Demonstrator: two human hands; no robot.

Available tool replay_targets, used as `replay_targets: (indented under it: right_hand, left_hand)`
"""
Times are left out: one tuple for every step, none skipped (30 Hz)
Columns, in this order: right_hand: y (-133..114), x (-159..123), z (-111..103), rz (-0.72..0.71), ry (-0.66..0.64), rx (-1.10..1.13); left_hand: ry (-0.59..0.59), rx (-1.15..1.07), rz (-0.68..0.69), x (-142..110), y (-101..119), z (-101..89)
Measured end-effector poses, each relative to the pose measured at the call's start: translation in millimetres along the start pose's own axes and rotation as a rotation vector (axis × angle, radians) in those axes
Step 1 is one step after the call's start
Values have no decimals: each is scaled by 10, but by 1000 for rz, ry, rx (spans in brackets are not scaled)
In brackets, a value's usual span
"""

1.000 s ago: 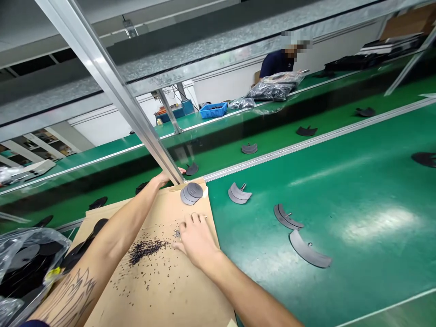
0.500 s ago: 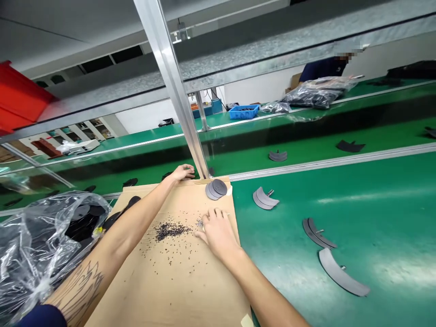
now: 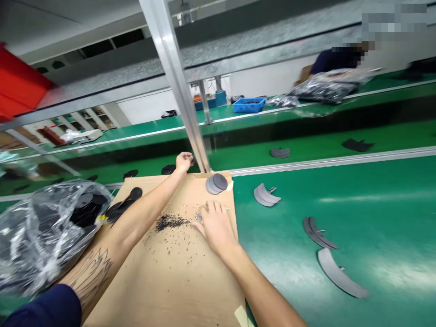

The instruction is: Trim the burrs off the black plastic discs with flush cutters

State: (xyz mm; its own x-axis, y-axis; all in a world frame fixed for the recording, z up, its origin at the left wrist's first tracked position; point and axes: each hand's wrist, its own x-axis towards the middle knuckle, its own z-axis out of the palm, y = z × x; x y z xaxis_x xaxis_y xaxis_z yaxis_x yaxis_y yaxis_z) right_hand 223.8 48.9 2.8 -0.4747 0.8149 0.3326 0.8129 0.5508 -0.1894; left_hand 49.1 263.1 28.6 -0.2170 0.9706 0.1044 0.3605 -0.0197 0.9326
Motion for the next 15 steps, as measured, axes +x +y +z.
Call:
replay_targets:
  right_hand:
    - [-7,16,5,3,28,47]
    - [-16,34,11,17,84,129]
    - [-28,52,15,36,144,222]
    - [-42,68,17,64,184,333]
    - [-59,83,16,105,204,455]
    - [-79,95,11,152,207,582]
    - [-100,104,3,196,190,716]
    - [-122,112,-7,232,153,851]
    - [-142,118,-18,254,92,981]
    - [-160,123,-29,264,13,1096]
    - [-173,128,-39,268,-70,1184]
    - [-182,132,-46,272,-143,1242]
    - [-186,137,-50,282,-189,1272]
    - [-187,142,-52,300,-205,1282]
    - [-184,147,-50,320,-197,1281]
  left_hand:
    - [47,-8,-2,-25,18,-141]
    - [90,-18,3,-78,32,-290]
    - [122,-28,15,-168,41,-435]
    - [138,-34,34,-301,42,-567]
    - [136,-38,57,-474,34,-678]
    - [117,-42,82,-683,17,-762]
    - [83,-44,108,-916,-10,-820]
    - [37,-45,128,-1159,-44,-857]
    - [-12,-41,142,-1394,-82,-879]
    - [-89,-23,165,-1605,-119,-899]
    - [-248,63,215,-1774,-151,-926]
    - [-312,98,224,-1893,-177,-970]
    - [-354,155,231,-1955,-194,-1040]
    - [-356,224,230,-1964,-205,-1137]
    - [-311,295,217,-1927,-212,-1262]
